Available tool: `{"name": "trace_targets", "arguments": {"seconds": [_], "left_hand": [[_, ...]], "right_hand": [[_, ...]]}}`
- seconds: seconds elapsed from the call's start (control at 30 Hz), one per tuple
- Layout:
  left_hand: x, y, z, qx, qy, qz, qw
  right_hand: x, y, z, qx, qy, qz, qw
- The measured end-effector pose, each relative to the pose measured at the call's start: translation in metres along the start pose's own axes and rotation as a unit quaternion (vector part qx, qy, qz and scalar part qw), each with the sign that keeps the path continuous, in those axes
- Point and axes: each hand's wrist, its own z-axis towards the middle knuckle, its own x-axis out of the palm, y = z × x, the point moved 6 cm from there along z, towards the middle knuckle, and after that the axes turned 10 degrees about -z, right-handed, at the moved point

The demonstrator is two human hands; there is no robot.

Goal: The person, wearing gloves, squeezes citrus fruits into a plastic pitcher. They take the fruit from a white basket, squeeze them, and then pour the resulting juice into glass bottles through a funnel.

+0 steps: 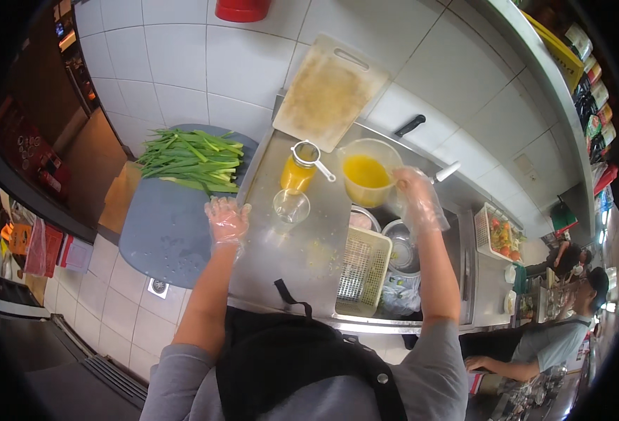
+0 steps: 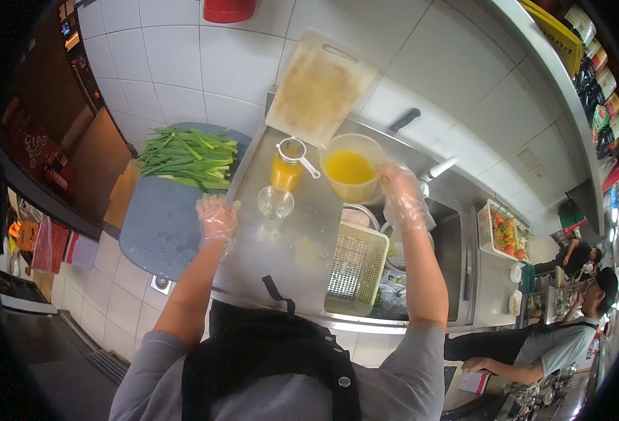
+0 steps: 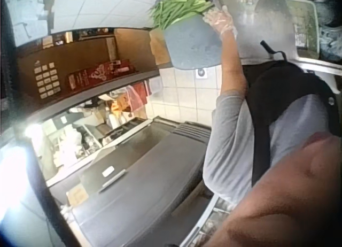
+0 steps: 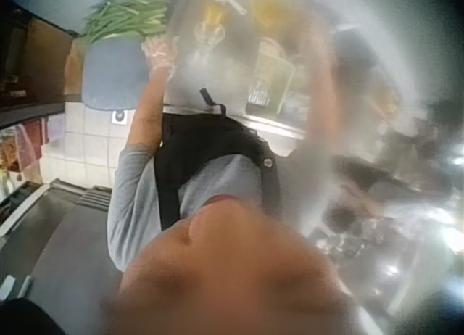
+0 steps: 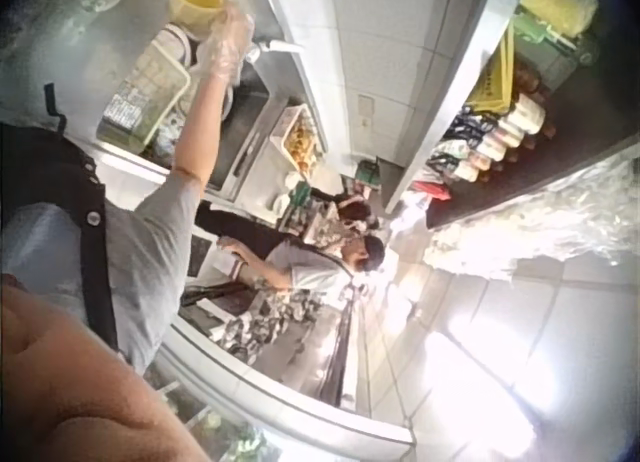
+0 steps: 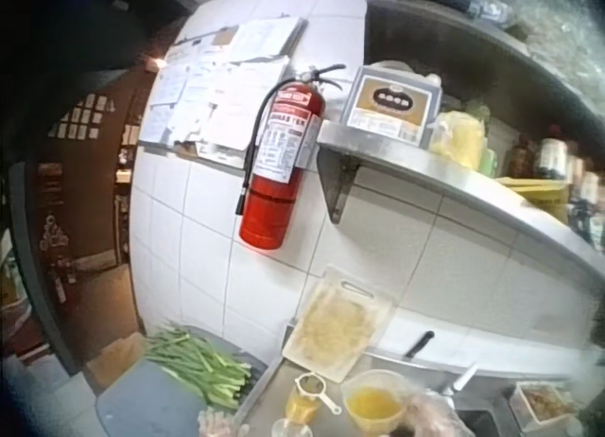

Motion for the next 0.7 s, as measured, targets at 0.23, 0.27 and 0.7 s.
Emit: {"name": "trace_targets", "arguments": {"seconds": [0.23, 0.27, 0.7], "left_hand": [[-0.002, 0.001, 0.000, -0.007, 0.024, -0.014, 1.000], [-0.003, 0.000, 0.002, -0.010, 0.038, -0.019, 0.999], [-0.004, -0.001, 0.006, -0.006, 0.056, -0.055, 0.997]], "right_hand": [[0.038, 0.021, 0.049, 0.020, 0.054, -0.063, 0.996], [0.039, 0.015, 0.054, 0.041, 0.047, -0.058, 0.996], [0.063, 0.034, 0.082, -0.100, 0.131, -0.196, 0.967]]}}
